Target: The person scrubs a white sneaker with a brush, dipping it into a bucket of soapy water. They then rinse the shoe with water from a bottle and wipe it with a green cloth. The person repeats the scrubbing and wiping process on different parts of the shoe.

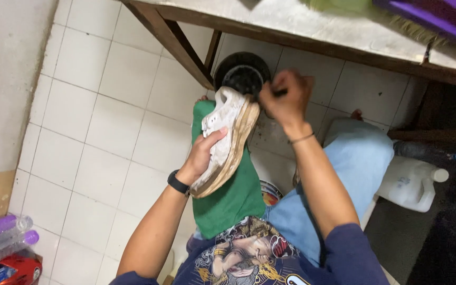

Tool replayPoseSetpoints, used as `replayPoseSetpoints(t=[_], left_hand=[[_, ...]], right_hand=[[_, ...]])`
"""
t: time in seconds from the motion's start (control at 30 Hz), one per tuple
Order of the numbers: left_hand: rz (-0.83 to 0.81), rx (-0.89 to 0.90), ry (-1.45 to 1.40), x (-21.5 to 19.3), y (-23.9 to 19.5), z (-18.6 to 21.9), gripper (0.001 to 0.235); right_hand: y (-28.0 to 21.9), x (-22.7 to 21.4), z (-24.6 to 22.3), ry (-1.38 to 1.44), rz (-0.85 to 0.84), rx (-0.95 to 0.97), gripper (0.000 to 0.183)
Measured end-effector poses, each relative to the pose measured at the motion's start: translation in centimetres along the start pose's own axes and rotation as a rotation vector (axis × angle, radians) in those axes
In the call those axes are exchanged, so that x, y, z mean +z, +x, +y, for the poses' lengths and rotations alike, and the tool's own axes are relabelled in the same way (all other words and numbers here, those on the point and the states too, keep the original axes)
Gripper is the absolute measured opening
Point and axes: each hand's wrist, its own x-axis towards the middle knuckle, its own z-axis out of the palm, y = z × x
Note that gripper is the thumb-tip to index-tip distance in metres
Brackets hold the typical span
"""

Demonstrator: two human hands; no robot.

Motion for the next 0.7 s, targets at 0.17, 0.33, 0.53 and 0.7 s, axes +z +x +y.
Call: replayPoseSetpoints(t=[0.17, 0.33, 0.53, 0.7], left_hand=[[0.029, -0.002, -0.008, 0.0, 0.4, 0.1, 0.042], [0.001, 0.006, 0.041, -0.1, 0.1, -0.4, 0.046], [0.031, 0.006, 0.068, 0.1, -0.4, 0.2, 0.047], [0.041, 0.031, 0.075, 0.2, -1.1, 0.6, 0.048]], right_hand=[[-1.7, 2.7, 1.5, 0.100, 0.034, -0.133, 0.028], [0.6, 0.4, 2.5, 0.018, 0.093, -0.223, 0.024], [-0.9, 0.5, 3.6, 0.078, 0.005, -0.152, 0.025], [-0.3, -0.4, -3.2, 0.070, -0.006, -0.266, 0.024]])
